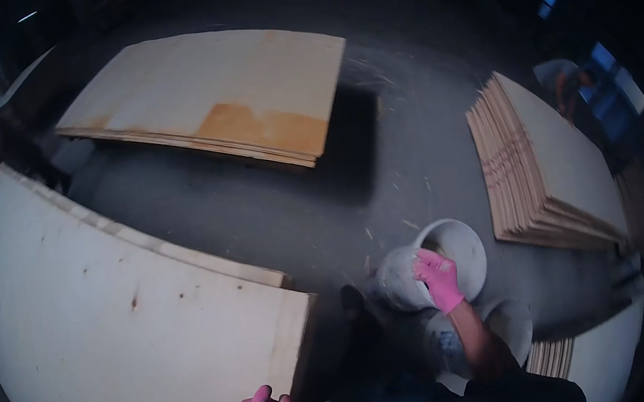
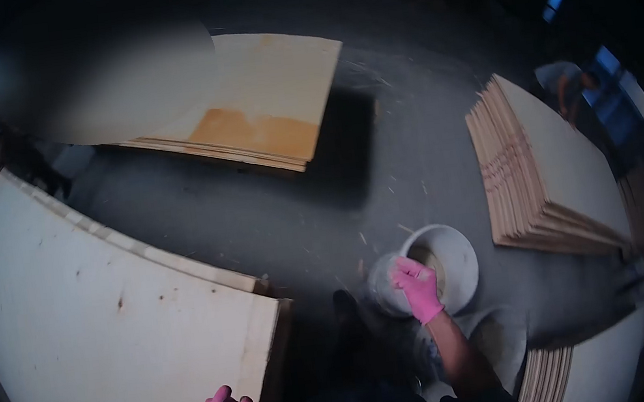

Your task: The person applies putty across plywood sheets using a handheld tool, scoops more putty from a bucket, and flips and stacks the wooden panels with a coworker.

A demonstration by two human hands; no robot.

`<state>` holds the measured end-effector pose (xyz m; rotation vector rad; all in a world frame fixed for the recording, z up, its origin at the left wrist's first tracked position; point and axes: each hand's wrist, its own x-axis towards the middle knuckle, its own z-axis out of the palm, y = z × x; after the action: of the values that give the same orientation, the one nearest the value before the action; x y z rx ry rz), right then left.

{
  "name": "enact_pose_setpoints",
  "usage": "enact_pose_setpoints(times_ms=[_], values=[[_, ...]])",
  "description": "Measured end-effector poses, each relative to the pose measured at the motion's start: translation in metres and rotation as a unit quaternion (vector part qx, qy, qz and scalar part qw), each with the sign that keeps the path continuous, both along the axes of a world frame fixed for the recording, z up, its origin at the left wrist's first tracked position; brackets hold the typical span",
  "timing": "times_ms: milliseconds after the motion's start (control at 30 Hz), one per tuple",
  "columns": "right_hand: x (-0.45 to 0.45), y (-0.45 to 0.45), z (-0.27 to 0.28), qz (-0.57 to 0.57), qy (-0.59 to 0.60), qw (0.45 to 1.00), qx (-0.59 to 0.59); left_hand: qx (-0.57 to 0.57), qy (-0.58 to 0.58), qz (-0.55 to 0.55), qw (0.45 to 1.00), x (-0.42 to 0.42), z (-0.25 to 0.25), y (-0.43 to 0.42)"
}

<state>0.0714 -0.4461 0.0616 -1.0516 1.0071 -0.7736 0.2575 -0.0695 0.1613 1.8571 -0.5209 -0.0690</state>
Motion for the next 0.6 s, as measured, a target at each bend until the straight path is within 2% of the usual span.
enact_pose_setpoints(times_ms=[33,67,100,167,267,333,400,467,500,533,600], values=[[-0.033,-0.005,0.007,-0.048,0.043,0.998,0.008,-0.045,0.071,0.0,0.996,-0.004,-0.009,-0.011],[-0.067,-0.011,-0.001,-0.085,0.059,0.994,-0.03,-0.078,0.072,0.004,0.994,-0.006,0.003,-0.041],[-0.096,-0.02,-0.013,-0.116,0.076,0.988,-0.066,-0.055,0.096,-0.015,0.994,-0.011,0.003,-0.054],[-0.133,-0.045,-0.025,-0.178,0.094,0.979,-0.022,-0.028,0.17,-0.163,0.971,-0.01,0.002,-0.082],[-0.164,-0.082,-0.073,-0.227,0.104,0.966,0.061,-0.005,0.324,-0.243,0.914,-0.023,-0.023,-0.152],[-0.18,-0.106,-0.147,-0.262,0.133,0.94,0.171,0.088,0.372,-0.258,0.887,-0.03,-0.058,-0.192],[-0.179,-0.124,-0.223,-0.206,0.182,0.933,0.233,0.162,0.375,-0.262,0.875,-0.041,-0.095,-0.241],[-0.168,-0.13,-0.292,-0.172,0.205,0.941,0.209,0.214,0.366,-0.287,0.859,-0.058,-0.138,-0.279],[-0.145,-0.13,-0.287,-0.121,0.323,0.922,0.177,0.241,0.346,-0.313,0.851,-0.065,-0.161,-0.287],[-0.139,-0.132,-0.318,-0.015,0.497,0.864,0.078,0.238,0.36,-0.331,0.839,-0.073,-0.179,-0.296],[-0.125,-0.123,-0.355,-0.007,0.581,0.812,0.048,0.263,0.408,-0.334,0.808,-0.089,-0.199,-0.313]])
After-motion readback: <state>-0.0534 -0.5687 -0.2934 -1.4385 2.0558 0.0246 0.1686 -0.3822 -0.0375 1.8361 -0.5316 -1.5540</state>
